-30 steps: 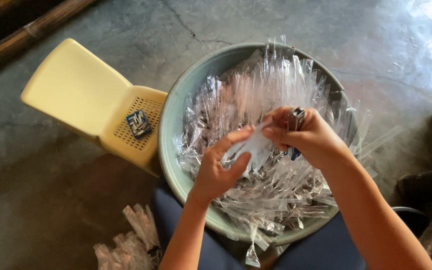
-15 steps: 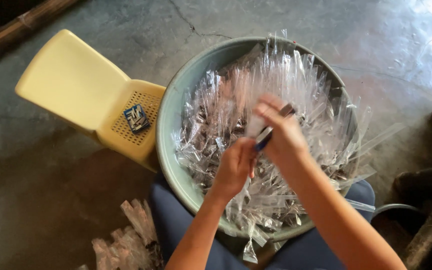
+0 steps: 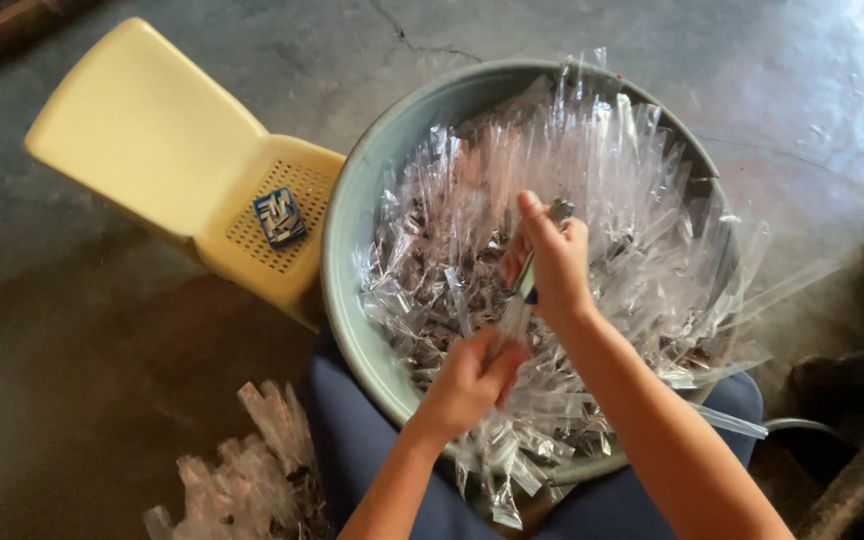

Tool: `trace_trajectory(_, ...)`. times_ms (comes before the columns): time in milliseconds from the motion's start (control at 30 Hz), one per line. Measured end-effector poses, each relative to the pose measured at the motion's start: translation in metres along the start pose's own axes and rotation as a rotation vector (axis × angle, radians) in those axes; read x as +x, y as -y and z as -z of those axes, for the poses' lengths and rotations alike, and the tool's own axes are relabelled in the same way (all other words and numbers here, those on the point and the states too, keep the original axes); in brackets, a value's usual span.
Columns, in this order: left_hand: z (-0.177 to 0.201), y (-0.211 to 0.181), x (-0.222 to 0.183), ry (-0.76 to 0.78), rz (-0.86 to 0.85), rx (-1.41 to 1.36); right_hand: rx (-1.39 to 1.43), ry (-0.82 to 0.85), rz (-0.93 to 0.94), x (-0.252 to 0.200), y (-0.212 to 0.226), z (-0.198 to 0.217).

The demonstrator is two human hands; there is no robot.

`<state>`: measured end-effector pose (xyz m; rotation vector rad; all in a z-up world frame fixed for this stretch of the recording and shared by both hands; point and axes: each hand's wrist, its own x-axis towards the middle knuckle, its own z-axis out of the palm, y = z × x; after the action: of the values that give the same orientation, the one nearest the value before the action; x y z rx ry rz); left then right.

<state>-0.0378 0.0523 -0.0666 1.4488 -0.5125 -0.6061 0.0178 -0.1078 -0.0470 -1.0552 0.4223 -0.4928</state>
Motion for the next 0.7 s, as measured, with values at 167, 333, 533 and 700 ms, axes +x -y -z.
trace_trajectory(167,0.058,0.007,-0.059,0.152,0.402,-0.087,-0.164,0.048,-0.195,0.009,0.002,0.004)
trace_trajectory(333,0.19,0.087,-0.151,-0.548,0.415,-0.119,-0.291,0.016,-0.222,0.044,-0.006,0.017)
trace_trajectory(533,0.251,0.088,-0.155,-0.994,0.686,1.572,-1.248,0.353,-0.163,0.026,-0.072,0.018)
trace_trajectory(700,0.2,0.137,-0.137,-0.504,1.036,1.71,-1.505,0.396,-0.262,0.016,-0.133,0.038)
